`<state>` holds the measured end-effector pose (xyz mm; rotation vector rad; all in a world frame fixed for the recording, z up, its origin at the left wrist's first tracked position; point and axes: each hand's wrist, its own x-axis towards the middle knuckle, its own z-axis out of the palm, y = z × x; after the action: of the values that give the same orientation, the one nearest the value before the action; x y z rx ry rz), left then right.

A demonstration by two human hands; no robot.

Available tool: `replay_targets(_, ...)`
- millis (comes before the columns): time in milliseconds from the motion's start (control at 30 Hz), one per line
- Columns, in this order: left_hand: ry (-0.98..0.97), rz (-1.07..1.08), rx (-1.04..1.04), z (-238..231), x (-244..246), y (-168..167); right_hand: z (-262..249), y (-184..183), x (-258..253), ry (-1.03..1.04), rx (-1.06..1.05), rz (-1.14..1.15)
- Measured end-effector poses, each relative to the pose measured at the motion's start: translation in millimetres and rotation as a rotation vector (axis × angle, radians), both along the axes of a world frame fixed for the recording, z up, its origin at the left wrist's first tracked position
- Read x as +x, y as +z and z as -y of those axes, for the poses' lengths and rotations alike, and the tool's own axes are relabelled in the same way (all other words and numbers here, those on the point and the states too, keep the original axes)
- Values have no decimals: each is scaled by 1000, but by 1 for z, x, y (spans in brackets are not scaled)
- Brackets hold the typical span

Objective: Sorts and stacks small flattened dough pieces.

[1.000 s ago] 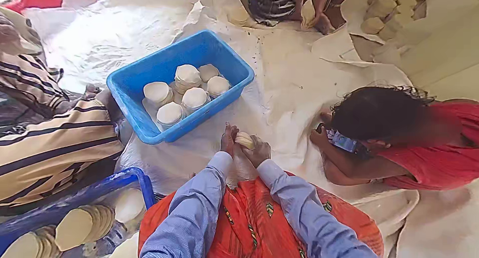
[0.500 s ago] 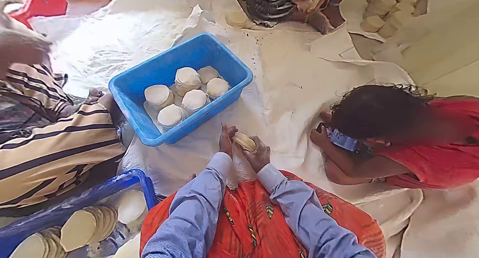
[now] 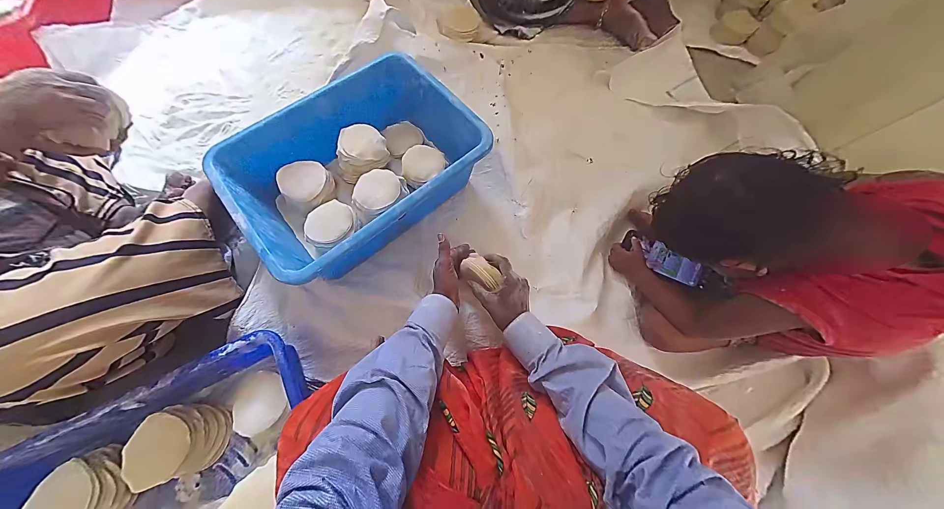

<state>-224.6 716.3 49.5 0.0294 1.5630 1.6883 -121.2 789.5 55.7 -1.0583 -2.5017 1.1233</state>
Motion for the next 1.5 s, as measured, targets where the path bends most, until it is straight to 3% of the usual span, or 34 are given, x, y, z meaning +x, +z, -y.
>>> replay_targets(67,-5,-30,-10,-2,0,4,-6,2,-5,31,-27,91)
replay_targets(167,29,-29,3,0,-3,-1,-2,-6,0,-6,28,-99)
replay_targets(267,18,-41,-2,-4,1,-2,-3,0,-5,29,-67,121)
replay_targets(400,49,-21,3,-4,-3,1,3,0,-3,-32,-34,-12)
replay_targets(500,63,-8,2,-9,-1,2,-3,-1,-7,3,-56,136)
replay_targets(633,59,-16,-2,-3,-4,1,2,-3,0,-57,-10,-67)
replay_targets(733,29,-45,2,-8,-2,1,-4,0,-7,26,-32,104)
replay_targets(833,111,-27,-5,-6,-6,0,1,-7,-2,-29,28,-84)
replay_targets(933,90,4,-5,-8,-2,0,0,-5,-4,1,-30,77)
replay_targets(1067,97,-13,-18,-5,-3,3,1,-11,0,-28,28,-115)
replay_targets(1200,74,-25,-1,-10,-1,3,-5,-3,-4,22,-17,102)
replay_targets(1300,66,-43,-19,-3,-1,2,-2,-10,1,-30,25,-133)
replay_targets(1433,32,-54,-1,-8,3,4,-7,-8,-5,4,-37,49)
replay_targets(1500,53,-60,-8,-5,1,5,-2,-13,-3,-13,17,-118)
